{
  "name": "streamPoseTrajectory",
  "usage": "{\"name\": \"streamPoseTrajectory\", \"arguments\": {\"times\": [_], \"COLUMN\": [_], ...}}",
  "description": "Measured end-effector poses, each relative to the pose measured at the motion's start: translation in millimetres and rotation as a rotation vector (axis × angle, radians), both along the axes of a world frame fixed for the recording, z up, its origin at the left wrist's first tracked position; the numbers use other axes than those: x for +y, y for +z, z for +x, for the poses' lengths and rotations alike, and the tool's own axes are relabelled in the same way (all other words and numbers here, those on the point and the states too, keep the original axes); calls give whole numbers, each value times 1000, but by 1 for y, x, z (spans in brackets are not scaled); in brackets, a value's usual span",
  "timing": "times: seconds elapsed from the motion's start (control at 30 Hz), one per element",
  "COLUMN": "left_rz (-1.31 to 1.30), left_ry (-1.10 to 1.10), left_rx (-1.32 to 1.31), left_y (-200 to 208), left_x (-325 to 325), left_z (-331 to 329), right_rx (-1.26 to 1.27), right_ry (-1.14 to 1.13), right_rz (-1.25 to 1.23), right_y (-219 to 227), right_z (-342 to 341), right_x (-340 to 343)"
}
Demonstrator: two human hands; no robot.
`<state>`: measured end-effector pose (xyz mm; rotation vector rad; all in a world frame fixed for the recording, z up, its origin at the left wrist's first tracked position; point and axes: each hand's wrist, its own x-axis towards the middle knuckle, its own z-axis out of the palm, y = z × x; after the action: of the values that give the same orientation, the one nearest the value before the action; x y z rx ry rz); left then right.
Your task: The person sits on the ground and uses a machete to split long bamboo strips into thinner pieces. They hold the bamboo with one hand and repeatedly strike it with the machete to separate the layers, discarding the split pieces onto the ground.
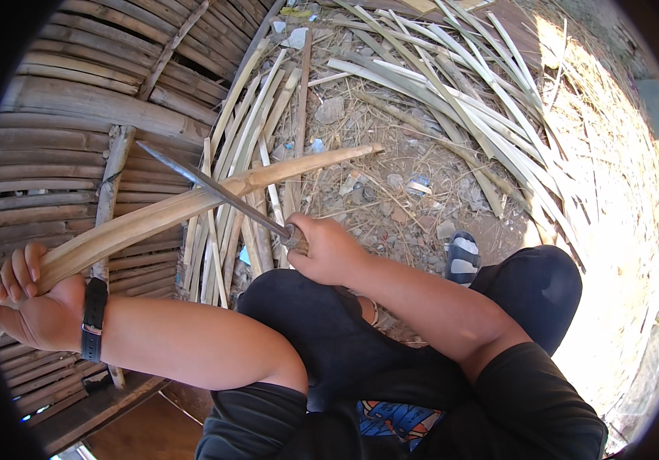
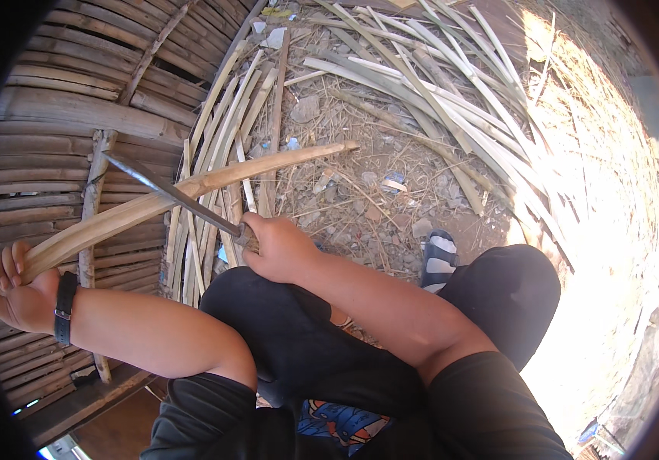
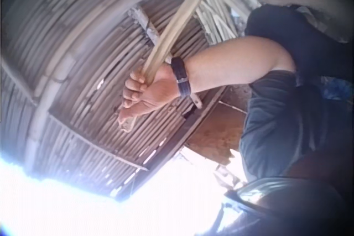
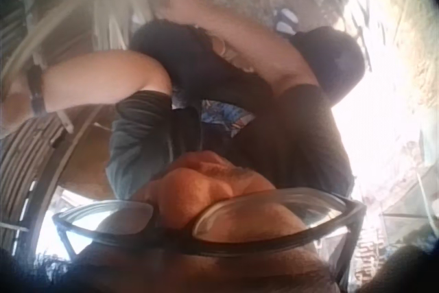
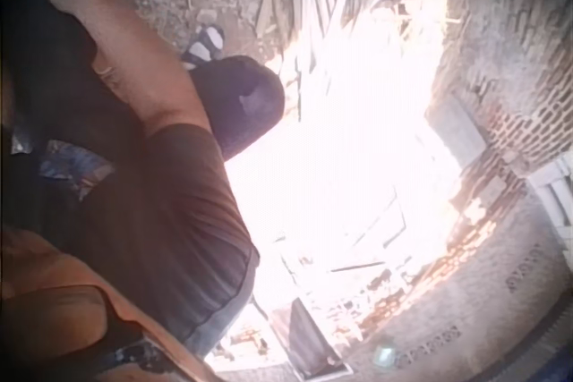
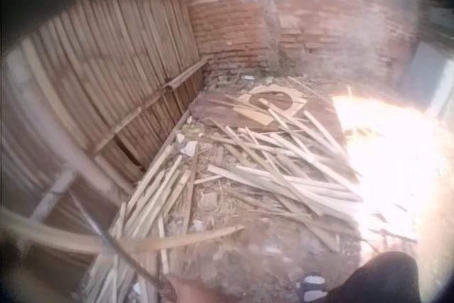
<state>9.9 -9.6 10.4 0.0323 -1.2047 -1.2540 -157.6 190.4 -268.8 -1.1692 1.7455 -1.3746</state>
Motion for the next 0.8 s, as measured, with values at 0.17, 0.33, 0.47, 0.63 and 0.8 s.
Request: {"name": "streamPoseTrajectory", "arguments": {"times": [0.17,0.33,0.47,0.63,0.8], "left_rz": [24,35,7,-14,-82], "left_ry": [-143,-49,-44,-139,-178], "left_rx": [-28,25,12,-30,7], "left_y": [8,-2,-1,10,13], "left_x": [7,-18,1,5,19], "left_z": [-9,7,-3,-1,-10], "right_rx": [24,30,49,39,11], "right_ry": [9,-27,37,-64,-140], "right_rz": [17,58,88,270,465], "right_y": [-14,-27,36,1,-24], "right_z": [-34,-21,-13,-63,-92], "right_x": [-10,-4,2,-11,9]}}
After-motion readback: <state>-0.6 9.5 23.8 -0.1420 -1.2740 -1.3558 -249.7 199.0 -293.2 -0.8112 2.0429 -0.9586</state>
